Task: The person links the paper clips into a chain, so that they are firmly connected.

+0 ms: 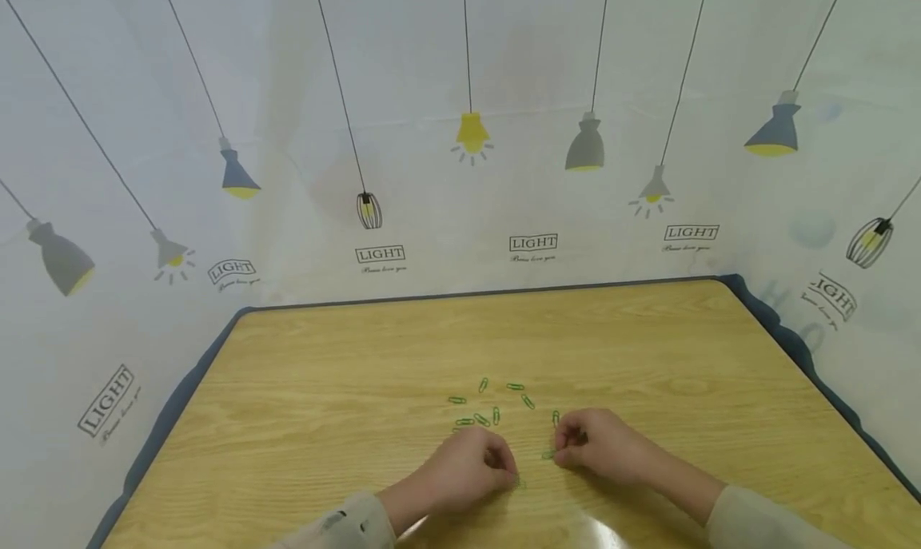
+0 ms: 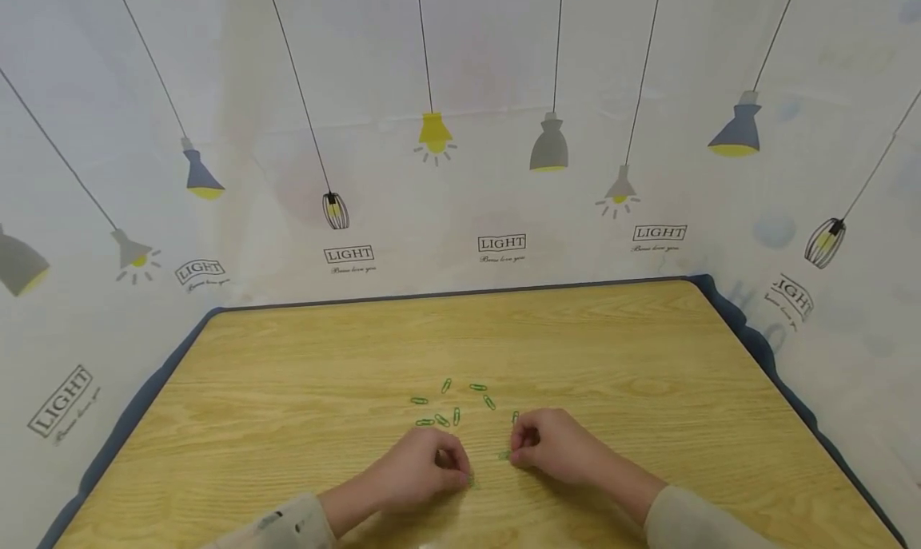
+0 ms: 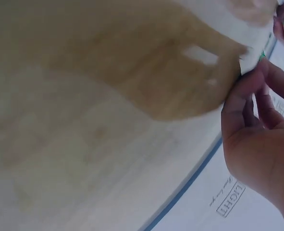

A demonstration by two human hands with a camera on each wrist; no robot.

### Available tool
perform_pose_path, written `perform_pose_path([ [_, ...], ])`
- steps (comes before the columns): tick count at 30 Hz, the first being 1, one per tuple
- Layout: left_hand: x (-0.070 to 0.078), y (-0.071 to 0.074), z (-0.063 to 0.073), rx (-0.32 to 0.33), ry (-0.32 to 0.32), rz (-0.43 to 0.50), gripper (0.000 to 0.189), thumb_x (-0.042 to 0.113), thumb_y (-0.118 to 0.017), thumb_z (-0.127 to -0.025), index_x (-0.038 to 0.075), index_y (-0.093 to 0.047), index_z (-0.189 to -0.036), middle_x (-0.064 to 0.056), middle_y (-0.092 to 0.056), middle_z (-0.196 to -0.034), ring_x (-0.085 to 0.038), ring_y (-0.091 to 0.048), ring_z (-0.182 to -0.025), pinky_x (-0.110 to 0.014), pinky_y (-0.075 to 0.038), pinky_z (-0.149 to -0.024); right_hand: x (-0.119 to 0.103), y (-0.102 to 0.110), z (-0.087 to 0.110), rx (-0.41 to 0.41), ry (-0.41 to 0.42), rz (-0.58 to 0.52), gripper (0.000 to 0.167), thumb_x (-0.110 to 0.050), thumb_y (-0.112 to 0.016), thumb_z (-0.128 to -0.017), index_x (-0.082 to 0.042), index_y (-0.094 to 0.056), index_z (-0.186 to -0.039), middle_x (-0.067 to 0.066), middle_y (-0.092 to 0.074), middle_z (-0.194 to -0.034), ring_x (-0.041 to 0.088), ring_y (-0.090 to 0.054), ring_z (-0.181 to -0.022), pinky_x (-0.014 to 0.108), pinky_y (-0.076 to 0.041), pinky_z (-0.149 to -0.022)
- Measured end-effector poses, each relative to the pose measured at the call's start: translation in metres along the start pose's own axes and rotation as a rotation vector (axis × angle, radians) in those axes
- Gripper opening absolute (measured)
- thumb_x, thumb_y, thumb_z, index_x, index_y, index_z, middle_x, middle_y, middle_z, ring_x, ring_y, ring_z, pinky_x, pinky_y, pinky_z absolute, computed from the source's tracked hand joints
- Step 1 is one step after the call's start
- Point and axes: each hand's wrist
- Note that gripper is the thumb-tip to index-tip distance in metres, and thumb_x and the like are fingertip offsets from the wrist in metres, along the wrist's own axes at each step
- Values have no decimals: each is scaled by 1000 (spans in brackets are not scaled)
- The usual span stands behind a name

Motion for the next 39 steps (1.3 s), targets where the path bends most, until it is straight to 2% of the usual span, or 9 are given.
perform_pose_path([
  [5,5,10,-5,37,-24,120,5,9,-77,-96,11,-77,-92,3,-74,-91,-11,-67,-70,-20,-53,-60,-6,7,-3,-4,-19,-97,9,-11,-76,-97,-6,-69,-94,4,-68,-86,15,-64,-68,22,-55,-58],
  [9,12,18,-4,95,-16,171,4,10,-74,-100,11,-78,-98,1,-73,-97,-16,-68,-70,-21,-50,-55,-16,11,-8,20,-4,-129,12,-14,-75,-99,-4,-69,-99,8,-69,-88,16,-64,-71,24,-56,-60],
  [14,19,29,-7,180,1,263,9,13,-72,-102,8,-79,-107,-5,-75,-104,-18,-69,-77,-30,-55,-62,-34,15,-17,91,-10,-150,17,-15,-71,-102,0,-71,-111,15,-72,-94,20,-65,-77,35,-60,-66],
  [17,21,35,-12,234,-27,345,14,11,-72,-102,3,-78,-111,-15,-77,-107,-20,-71,-81,-40,-62,-72,-45,17,-21,161,-1,-140,18,-13,-68,-105,1,-70,-115,16,-72,-98,24,-67,-82,40,-61,-70],
  [22,22,42,-18,303,-59,582,20,6,-72,-100,-3,-73,-118,-18,-74,-107,-21,-76,-92,-42,-66,-89,-64,15,-27,303,21,-134,12,-10,-63,-108,-2,-69,-115,12,-68,-100,24,-64,-88,35,-62,-73],
  [25,22,46,-20,319,-52,731,23,4,-72,-99,-5,-68,-120,-14,-71,-105,-22,-78,-94,-40,-65,-92,-74,12,-30,361,30,-192,13,-9,-61,-108,0,-67,-115,12,-67,-102,22,-64,-89,29,-62,-73],
  [28,22,47,-22,329,-58,818,23,4,-71,-99,-7,-64,-119,-15,-67,-108,-24,-79,-95,-39,-65,-91,-81,7,-32,383,29,-292,14,-8,-60,-109,3,-65,-117,13,-68,-105,24,-66,-92,28,-62,-73],
  [34,22,48,-22,363,-75,889,18,0,-59,-104,-6,-57,-120,-19,-55,-121,-23,-80,-94,-39,-66,-90,-88,-3,-32,412,2,-418,16,-8,-61,-108,4,-65,-118,12,-68,-105,24,-68,-92,30,-63,-78],
  [39,22,44,-21,438,-127,880,16,-4,-59,-102,-7,-58,-118,-18,-57,-117,-21,-78,-96,-38,-65,-93,-91,-8,-32,425,-29,-474,18,-9,-61,-109,3,-66,-121,14,-70,-108,17,-70,-92,31,-63,-87],
])
Point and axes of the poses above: each hand's wrist, its own z-axis away from the middle knuckle, its own y-axis out of the back of the hand, x = y × z
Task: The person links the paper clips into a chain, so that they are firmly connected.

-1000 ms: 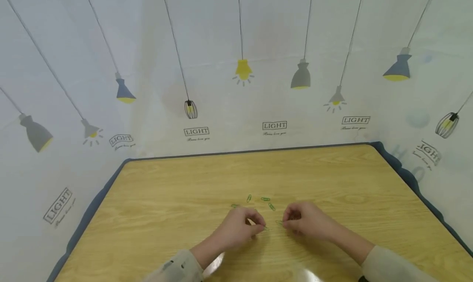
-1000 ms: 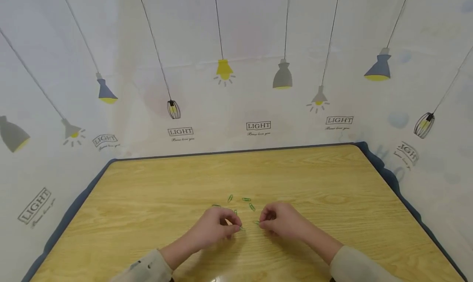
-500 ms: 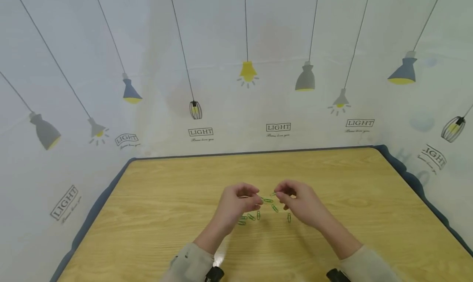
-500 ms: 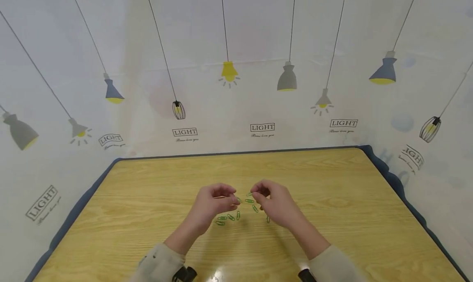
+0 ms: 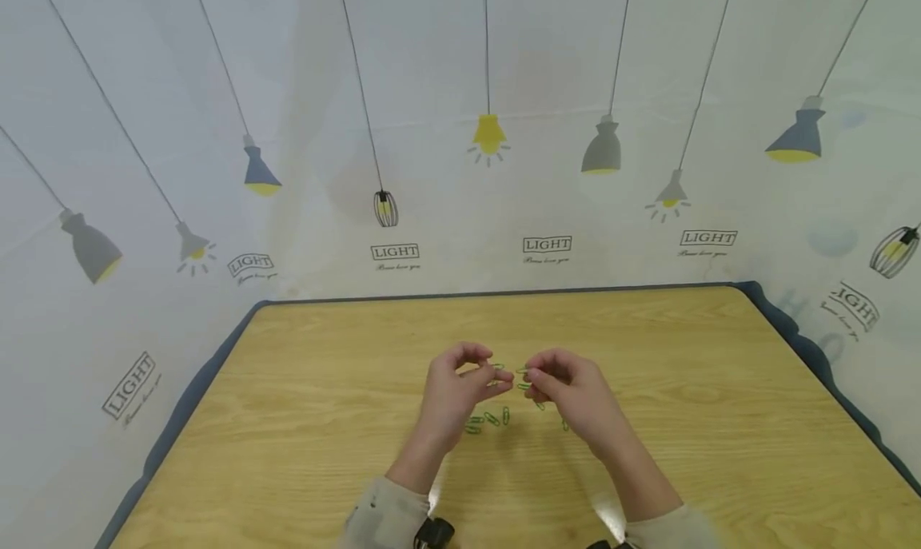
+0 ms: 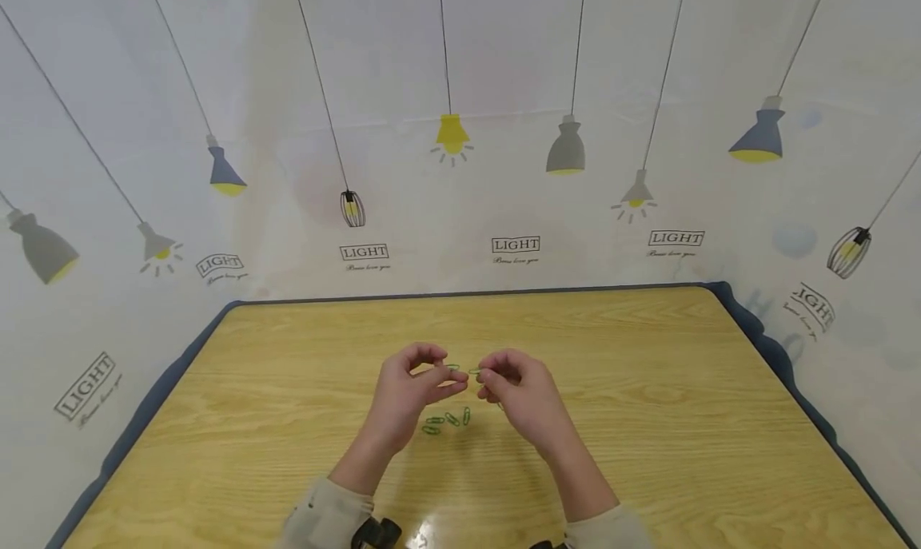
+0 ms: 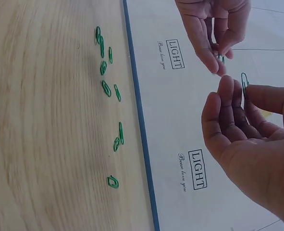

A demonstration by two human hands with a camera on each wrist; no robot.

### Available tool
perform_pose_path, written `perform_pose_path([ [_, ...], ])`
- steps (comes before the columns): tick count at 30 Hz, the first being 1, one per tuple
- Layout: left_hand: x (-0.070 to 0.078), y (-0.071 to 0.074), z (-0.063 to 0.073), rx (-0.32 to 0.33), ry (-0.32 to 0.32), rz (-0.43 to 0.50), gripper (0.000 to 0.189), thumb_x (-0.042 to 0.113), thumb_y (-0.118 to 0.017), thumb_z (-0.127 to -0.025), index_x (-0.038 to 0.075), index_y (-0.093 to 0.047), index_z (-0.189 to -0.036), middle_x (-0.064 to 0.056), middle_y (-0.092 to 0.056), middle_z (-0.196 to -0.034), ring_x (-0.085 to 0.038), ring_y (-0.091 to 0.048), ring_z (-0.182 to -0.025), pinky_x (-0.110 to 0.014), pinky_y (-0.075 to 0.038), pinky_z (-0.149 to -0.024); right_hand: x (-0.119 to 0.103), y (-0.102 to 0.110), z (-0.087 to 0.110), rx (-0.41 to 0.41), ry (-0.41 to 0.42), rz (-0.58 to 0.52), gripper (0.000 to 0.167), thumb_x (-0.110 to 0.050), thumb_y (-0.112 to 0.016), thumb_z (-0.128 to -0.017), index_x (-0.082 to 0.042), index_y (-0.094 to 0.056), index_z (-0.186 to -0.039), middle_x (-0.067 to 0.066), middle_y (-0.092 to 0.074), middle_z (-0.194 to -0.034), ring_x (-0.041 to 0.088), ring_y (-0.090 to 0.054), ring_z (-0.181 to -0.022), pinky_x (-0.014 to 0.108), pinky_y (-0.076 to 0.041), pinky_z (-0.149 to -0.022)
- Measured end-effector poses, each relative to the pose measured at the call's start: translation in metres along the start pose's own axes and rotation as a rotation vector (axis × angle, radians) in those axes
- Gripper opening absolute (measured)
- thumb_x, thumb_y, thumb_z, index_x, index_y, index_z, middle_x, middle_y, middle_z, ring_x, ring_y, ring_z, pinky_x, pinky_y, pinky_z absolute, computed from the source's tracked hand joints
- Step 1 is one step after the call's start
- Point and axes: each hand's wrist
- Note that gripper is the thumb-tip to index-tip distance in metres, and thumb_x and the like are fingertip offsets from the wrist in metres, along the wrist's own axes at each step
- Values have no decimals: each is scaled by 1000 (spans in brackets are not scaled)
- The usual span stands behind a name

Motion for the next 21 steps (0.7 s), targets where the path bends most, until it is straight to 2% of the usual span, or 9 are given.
perform_pose_path([
  [4,-1,-3,2,16,-41,-5,21,-2,-63,-103,-8,-63,-123,-22,-65,-118,-25,-77,-105,-36,-64,-96,-1,0,0,21,-31,-45,20,-9,-59,-109,4,-64,-124,15,-73,-109,16,-71,-94,30,-63,-89],
  [9,-2,-6,5,15,-40,-42,24,1,-61,-107,-9,-67,-127,-23,-67,-120,-23,-74,-105,-33,-63,-98,-1,0,1,52,-51,-64,21,-11,-62,-108,3,-65,-124,13,-72,-112,15,-71,-94,27,-63,-89],
  [12,-2,-8,7,17,-51,-59,23,5,-60,-108,-10,-68,-125,-22,-68,-116,-20,-72,-102,-33,-63,-97,-2,-1,2,59,-52,-70,23,-13,-65,-107,3,-67,-123,11,-72,-110,16,-70,-94,26,-62,-88],
  [16,-1,-9,9,52,-73,-42,22,10,-66,-106,-8,-70,-120,-16,-73,-109,-19,-75,-99,-34,-64,-95,-3,-2,3,68,-49,-85,26,-15,-68,-105,4,-67,-122,10,-72,-109,17,-70,-93,25,-62,-88],
  [21,0,-9,12,121,-103,23,12,6,-75,-98,-5,-69,-99,-15,-77,-106,-19,-79,-93,-36,-65,-91,-2,-2,4,76,-43,-110,21,-13,-70,-103,2,-70,-118,13,-71,-111,18,-70,-93,27,-62,-89],
])
Point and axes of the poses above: each hand's wrist, its own z-axis away from the middle knuckle, its own y-axis out of the back of the hand, x = y × z
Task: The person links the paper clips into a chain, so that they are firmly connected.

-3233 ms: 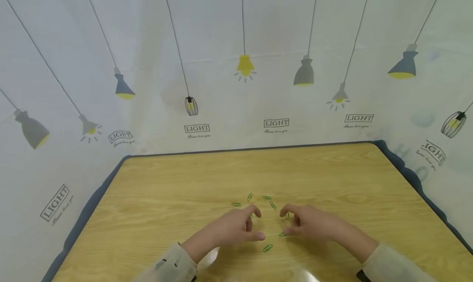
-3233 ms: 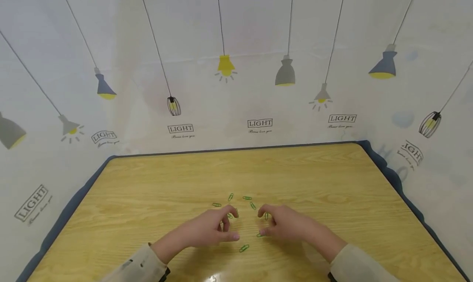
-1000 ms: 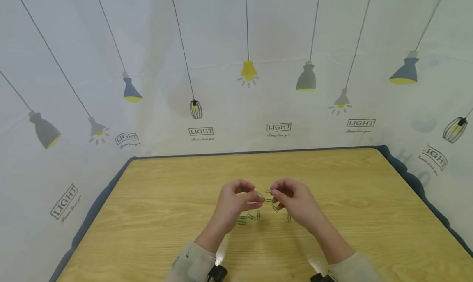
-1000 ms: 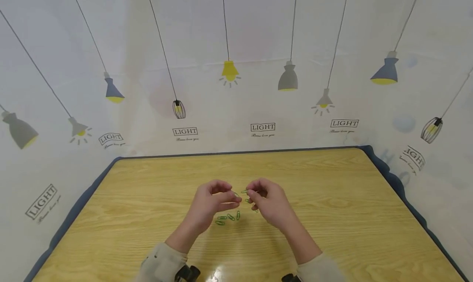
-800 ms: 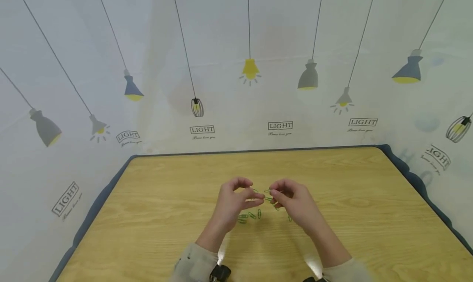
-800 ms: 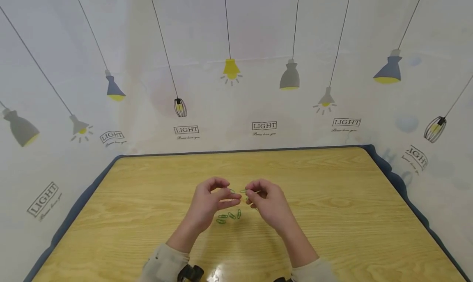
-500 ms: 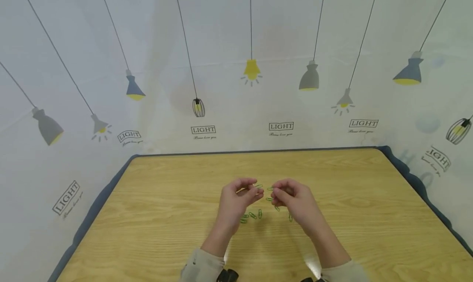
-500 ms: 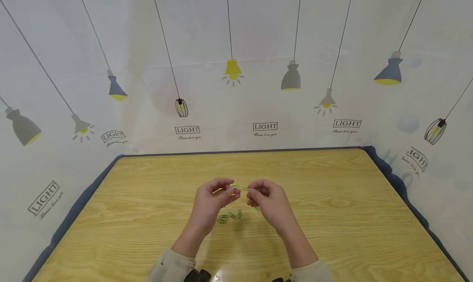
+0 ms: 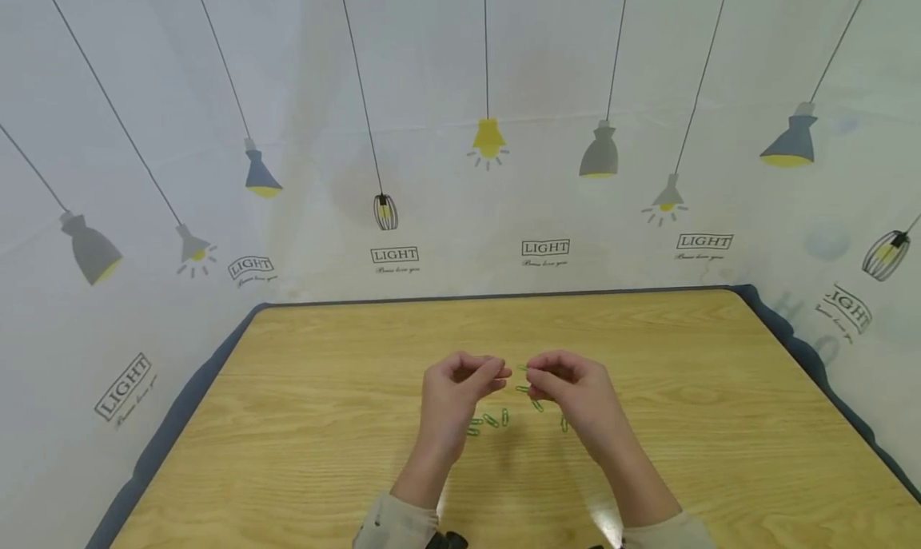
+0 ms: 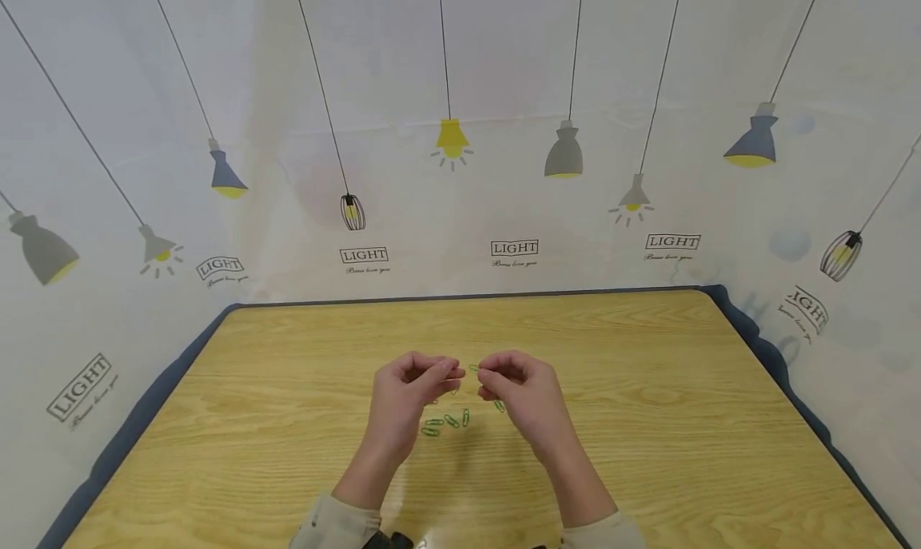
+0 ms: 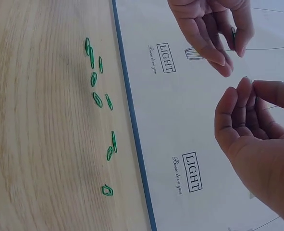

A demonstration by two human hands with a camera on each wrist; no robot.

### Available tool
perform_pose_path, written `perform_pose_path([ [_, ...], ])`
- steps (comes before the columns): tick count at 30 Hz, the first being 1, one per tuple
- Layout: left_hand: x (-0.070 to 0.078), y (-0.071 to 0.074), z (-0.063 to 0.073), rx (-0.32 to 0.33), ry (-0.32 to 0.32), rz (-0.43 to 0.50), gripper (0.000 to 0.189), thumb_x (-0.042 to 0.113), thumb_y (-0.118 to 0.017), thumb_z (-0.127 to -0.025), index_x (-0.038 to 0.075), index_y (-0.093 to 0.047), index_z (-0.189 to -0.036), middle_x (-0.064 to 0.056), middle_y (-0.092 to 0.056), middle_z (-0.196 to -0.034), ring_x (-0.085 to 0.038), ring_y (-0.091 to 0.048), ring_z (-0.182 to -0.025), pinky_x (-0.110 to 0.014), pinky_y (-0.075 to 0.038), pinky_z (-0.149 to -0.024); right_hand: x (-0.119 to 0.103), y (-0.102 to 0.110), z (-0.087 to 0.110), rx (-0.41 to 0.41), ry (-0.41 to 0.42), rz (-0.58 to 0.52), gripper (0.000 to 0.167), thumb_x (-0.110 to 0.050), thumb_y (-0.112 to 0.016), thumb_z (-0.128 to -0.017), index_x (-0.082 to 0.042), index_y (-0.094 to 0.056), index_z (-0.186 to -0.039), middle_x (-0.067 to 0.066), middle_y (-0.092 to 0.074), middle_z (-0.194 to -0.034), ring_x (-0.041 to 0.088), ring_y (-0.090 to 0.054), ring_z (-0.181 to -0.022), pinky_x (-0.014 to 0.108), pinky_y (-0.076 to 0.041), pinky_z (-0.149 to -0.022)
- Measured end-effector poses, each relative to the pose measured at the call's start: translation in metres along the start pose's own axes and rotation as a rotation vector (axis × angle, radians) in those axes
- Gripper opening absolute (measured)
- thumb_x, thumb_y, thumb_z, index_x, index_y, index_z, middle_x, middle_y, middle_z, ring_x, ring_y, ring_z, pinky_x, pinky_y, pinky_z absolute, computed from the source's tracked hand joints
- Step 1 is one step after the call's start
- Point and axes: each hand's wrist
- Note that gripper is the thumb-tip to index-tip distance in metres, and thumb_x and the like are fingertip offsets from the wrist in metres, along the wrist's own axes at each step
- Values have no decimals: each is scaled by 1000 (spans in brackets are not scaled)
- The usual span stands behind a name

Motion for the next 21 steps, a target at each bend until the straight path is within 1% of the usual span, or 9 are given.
perform_pose_path([
  [2,-1,0,1,12,-15,21,14,4,-76,-97,-3,-66,-91,-17,-78,-106,-19,-80,-91,-37,-66,-90,1,0,1,-2,7,-13,19,-12,-70,-103,0,-71,-117,11,-72,-109,18,-71,-93,27,-62,-89],
  [4,-1,-1,2,10,-28,40,17,3,-77,-96,-2,-63,-88,-18,-78,-104,-19,-80,-88,-37,-66,-88,1,1,2,-12,21,-25,21,-12,-70,-103,1,-72,-119,6,-73,-107,17,-71,-93,27,-62,-90],
  [6,-1,-2,2,2,-36,52,18,4,-79,-95,-3,-63,-90,-16,-78,-99,-19,-80,-85,-37,-67,-85,2,3,3,-23,37,-39,25,-12,-69,-103,3,-72,-123,1,-74,-107,16,-72,-93,27,-61,-91],
  [8,-2,-3,3,-2,-39,48,19,6,-81,-95,-4,-65,-95,-14,-79,-95,-18,-80,-81,-36,-67,-81,3,4,4,-30,45,-55,30,-14,-69,-104,4,-70,-128,-1,-75,-109,14,-73,-95,26,-61,-93],
  [11,-4,-4,3,18,-30,3,20,10,-81,-95,-5,-69,-102,-10,-78,-88,-16,-79,-74,-33,-67,-74,3,4,4,-27,45,-84,34,-14,-68,-105,5,-68,-132,0,-76,-111,13,-74,-96,25,-61,-94],
  [14,-6,-5,3,49,-20,-54,19,12,-80,-96,-4,-75,-105,-15,-78,-87,-15,-77,-70,-30,-66,-69,4,3,4,-13,30,-110,32,-14,-67,-106,4,-69,-132,2,-76,-109,11,-75,-95,25,-62,-94],
  [17,-7,-4,3,56,-14,-106,17,9,-75,-99,-4,-78,-111,-22,-77,-93,-16,-78,-73,-29,-66,-72,4,3,2,-8,19,-119,30,-14,-66,-107,3,-70,-131,3,-76,-107,12,-75,-94,25,-62,-92],
  [21,-6,-3,4,12,-19,-177,23,2,-66,-104,-7,-74,-123,-25,-77,-102,-18,-79,-82,-28,-66,-79,4,2,1,-11,9,-116,30,-14,-65,-107,3,-70,-132,2,-76,-108,13,-75,-96,25,-62,-92],
])
Point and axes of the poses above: each hand's wrist, its own z-axis away from the middle knuckle, its own y-axis out of the back of the hand, x = y × z
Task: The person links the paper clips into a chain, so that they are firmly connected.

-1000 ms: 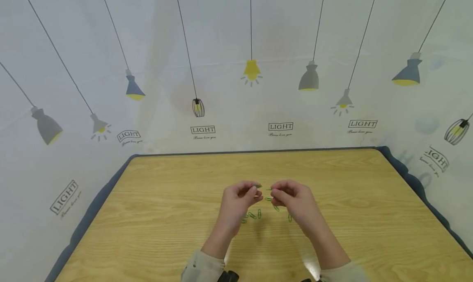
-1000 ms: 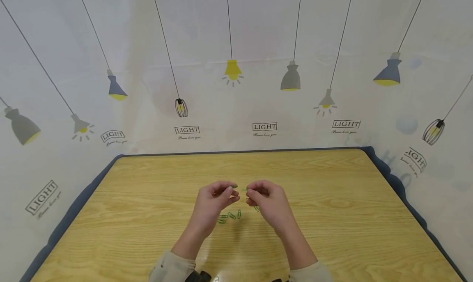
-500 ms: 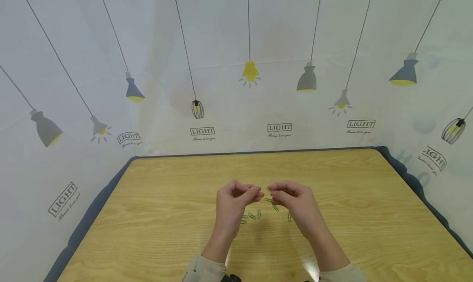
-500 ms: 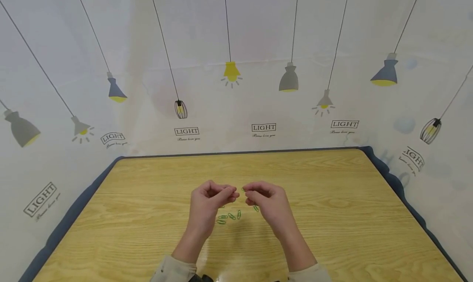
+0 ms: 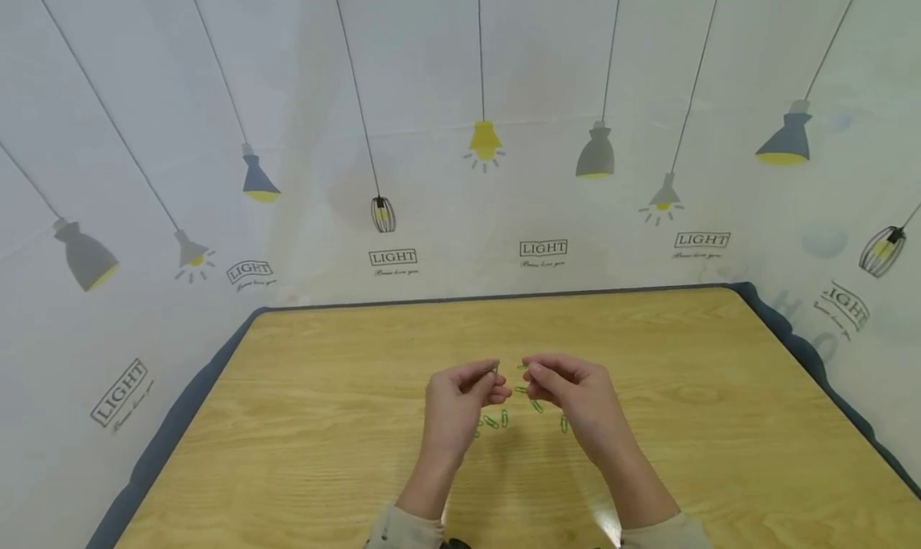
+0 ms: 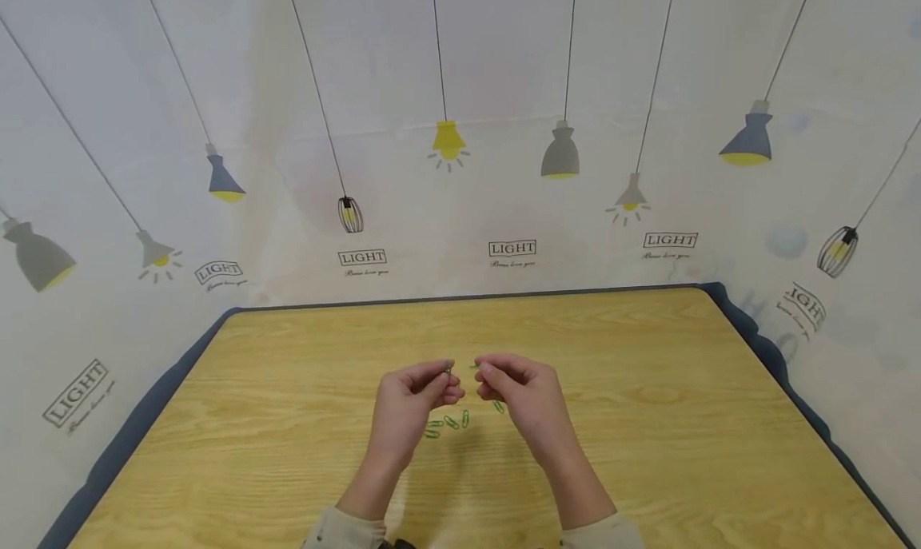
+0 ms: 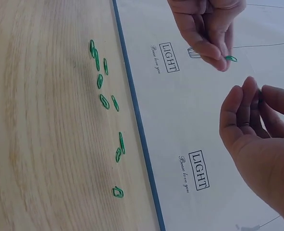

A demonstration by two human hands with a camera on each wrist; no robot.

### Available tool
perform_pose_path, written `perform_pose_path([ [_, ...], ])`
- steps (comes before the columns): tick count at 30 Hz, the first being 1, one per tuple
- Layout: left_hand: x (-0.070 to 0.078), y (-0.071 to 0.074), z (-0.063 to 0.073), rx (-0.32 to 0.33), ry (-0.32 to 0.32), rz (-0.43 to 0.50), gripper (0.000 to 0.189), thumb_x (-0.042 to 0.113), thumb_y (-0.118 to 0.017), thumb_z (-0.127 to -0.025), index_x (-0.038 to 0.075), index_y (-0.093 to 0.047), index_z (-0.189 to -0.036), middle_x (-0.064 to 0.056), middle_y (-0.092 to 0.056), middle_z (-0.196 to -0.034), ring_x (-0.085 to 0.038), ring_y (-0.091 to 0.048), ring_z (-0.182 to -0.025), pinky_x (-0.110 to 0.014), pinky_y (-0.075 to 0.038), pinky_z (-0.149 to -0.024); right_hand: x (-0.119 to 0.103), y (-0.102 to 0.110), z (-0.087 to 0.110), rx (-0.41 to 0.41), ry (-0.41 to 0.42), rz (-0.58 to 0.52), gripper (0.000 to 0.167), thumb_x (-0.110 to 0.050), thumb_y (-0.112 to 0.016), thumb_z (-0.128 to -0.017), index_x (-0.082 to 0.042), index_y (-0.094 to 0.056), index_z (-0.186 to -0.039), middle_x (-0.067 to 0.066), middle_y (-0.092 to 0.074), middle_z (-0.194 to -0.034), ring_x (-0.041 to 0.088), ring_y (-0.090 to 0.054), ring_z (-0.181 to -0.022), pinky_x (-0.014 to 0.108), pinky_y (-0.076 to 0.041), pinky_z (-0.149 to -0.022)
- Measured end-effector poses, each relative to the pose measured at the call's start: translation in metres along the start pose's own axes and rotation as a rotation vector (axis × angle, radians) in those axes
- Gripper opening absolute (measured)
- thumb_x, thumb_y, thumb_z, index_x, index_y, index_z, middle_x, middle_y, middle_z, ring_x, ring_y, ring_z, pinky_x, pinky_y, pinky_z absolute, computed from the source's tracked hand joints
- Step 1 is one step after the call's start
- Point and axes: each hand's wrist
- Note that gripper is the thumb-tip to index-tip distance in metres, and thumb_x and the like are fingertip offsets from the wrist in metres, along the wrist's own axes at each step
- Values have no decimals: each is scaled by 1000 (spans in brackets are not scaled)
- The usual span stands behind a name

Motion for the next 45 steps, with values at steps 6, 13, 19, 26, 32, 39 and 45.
perform_pose_path([
  [6,6,1,2,-36,-13,-35,20,1,-65,-104,-2,-68,-123,-27,-75,-106,-17,-78,-83,-27,-66,-78,0,1,0,-11,-8,0,32,-11,-65,-106,6,-68,-133,1,-77,-113,11,-76,-96,26,-62,-93],
  [13,9,1,4,-12,23,34,16,6,-74,-99,-3,-74,-112,-25,-76,-109,-16,-78,-88,-29,-65,-85,-1,1,1,-14,-11,-2,29,-9,-65,-106,6,-69,-131,-1,-77,-110,10,-76,-94,25,-62,-91],
  [19,9,1,5,-26,3,-12,16,5,-71,-101,-5,-72,-114,-21,-78,-105,-19,-80,-88,-30,-66,-84,-1,1,3,-29,1,-10,28,-10,-66,-106,5,-70,-129,-1,-76,-109,14,-76,-96,25,-62,-91],
  [26,10,0,7,-80,-39,-51,17,4,-62,-105,-4,-66,-120,-27,-76,-108,-21,-79,-89,-29,-66,-82,-1,1,5,-31,7,-12,29,-10,-66,-106,6,-70,-129,-1,-76,-109,15,-75,-97,25,-62,-92],
  [32,13,1,7,-158,-2,6,19,4,-62,-105,-6,-69,-119,-24,-77,-105,-16,-78,-85,-30,-66,-82,4,-1,5,-13,162,185,28,-16,-73,-103,-1,-74,-127,8,-78,-112,12,-74,-95,23,-61,-85],
  [39,17,4,5,-224,77,73,23,5,-62,-103,-8,-68,-120,-6,-78,-90,-13,-74,-77,-29,-65,-76,20,-1,0,10,783,568,19,0,-79,-94,-10,-80,-110,-3,-78,-100,6,-71,-87,21,-61,-76],
  [45,18,7,6,-268,111,90,27,6,-60,-102,-8,-62,-124,-1,-75,-84,-13,-72,-73,-29,-62,-73,23,1,-2,11,1014,594,21,10,-79,-88,-5,-80,-103,2,-79,-98,13,-74,-83,12,-57,-78],
])
Point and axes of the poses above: each hand's wrist, its own z-axis away from the middle knuckle, its own y-axis out of the back of the hand, x = y × z
